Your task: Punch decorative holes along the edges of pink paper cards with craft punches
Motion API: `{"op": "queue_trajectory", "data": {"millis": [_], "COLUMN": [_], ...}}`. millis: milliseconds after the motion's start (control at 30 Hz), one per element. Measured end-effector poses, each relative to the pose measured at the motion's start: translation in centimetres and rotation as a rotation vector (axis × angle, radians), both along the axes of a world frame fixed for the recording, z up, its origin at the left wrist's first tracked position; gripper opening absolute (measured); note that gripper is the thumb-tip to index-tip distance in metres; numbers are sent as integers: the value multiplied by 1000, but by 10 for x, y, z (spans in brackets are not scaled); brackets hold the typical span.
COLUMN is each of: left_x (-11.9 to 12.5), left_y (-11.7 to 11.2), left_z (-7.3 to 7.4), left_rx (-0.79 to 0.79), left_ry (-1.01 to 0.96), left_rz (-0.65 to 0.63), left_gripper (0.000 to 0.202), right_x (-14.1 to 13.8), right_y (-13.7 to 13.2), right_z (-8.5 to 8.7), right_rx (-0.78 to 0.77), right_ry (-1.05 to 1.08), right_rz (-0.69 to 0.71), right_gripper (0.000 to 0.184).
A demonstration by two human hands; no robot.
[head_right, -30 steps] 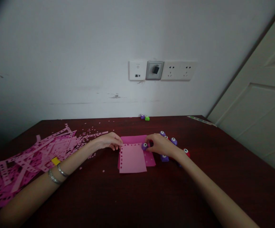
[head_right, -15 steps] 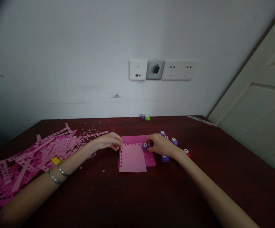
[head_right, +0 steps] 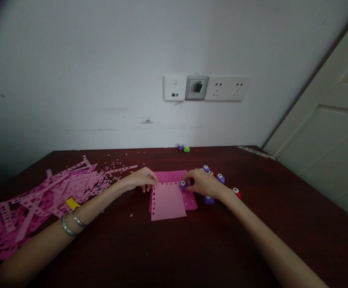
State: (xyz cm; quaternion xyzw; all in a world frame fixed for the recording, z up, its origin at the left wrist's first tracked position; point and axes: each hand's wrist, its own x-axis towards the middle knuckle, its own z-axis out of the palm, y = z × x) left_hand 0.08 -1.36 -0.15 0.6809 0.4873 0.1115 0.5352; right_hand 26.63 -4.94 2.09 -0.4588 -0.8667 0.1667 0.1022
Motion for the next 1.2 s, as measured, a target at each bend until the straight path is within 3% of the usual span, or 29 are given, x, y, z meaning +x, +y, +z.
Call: {"op": "queue_trajectory", "data": {"millis": [567, 800, 1000, 1200], "left_x": [8, 13, 16, 12], "left_y": [-9, -9, -9, -9], "left_z": [5, -2, -9, -3], "left_rx": [67, 138, 239, 469], "left_ry": [21, 45, 46, 97], "left_rz": [-46, -47, -70, -62], "left_gripper": [17, 15, 16, 28], "right_x": [1, 2, 0, 0], "right_y": [1, 2, 0, -4], "right_z": [-4, -5, -1, 9], "right_rx": [15, 9, -23, -40], "right_ry": [1, 9, -1, 40], "right_rz": [20, 8, -1, -21], "right_gripper": [20, 21, 23, 28]}}
